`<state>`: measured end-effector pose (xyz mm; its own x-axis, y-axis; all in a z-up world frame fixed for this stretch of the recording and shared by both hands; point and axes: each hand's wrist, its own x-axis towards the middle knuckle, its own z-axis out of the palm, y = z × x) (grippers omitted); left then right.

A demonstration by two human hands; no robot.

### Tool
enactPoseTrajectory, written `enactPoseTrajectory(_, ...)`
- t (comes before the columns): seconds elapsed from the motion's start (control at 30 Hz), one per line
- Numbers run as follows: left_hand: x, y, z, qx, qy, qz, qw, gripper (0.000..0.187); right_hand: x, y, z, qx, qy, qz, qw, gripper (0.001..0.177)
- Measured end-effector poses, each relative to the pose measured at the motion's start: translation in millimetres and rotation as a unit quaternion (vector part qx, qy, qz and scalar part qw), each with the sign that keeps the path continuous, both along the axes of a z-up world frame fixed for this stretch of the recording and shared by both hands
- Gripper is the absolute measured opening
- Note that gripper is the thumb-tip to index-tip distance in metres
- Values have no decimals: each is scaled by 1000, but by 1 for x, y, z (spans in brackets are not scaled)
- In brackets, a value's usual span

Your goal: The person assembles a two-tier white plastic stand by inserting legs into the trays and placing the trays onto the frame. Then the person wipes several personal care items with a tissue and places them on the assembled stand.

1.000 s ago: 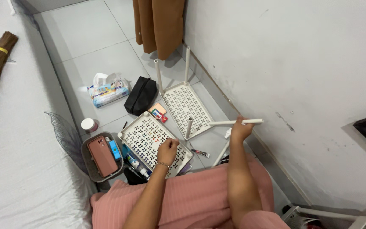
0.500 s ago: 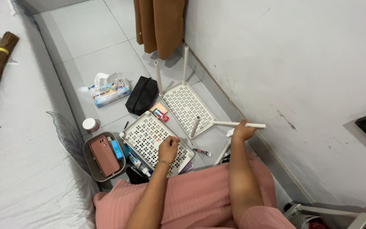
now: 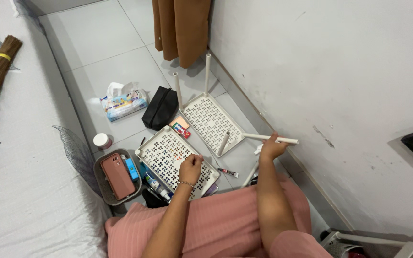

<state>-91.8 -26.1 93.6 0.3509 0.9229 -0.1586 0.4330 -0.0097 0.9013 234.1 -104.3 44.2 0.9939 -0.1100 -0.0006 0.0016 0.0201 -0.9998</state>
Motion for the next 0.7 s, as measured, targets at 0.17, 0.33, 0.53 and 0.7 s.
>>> enactPoseTrajectory(0.17, 0, 0, 2, 10, 11, -1, 1000, 31, -10, 9, 19, -141, -135, 64, 979, 25)
enactPoseTrajectory(0.33, 1, -1, 7, 8, 29, -3, 1000, 29, -18, 34, 37, -231, -301, 174, 909, 24)
enactPoseTrajectory(0.53, 3, -1, 9, -5, 43, -14, 999, 32, -21, 57, 34, -291, -351, 256, 853, 29)
enactPoseTrajectory(0.7, 2, 0, 3, 3, 35, -8, 999, 32, -9, 67, 14, -256, -366, 270, 853, 33)
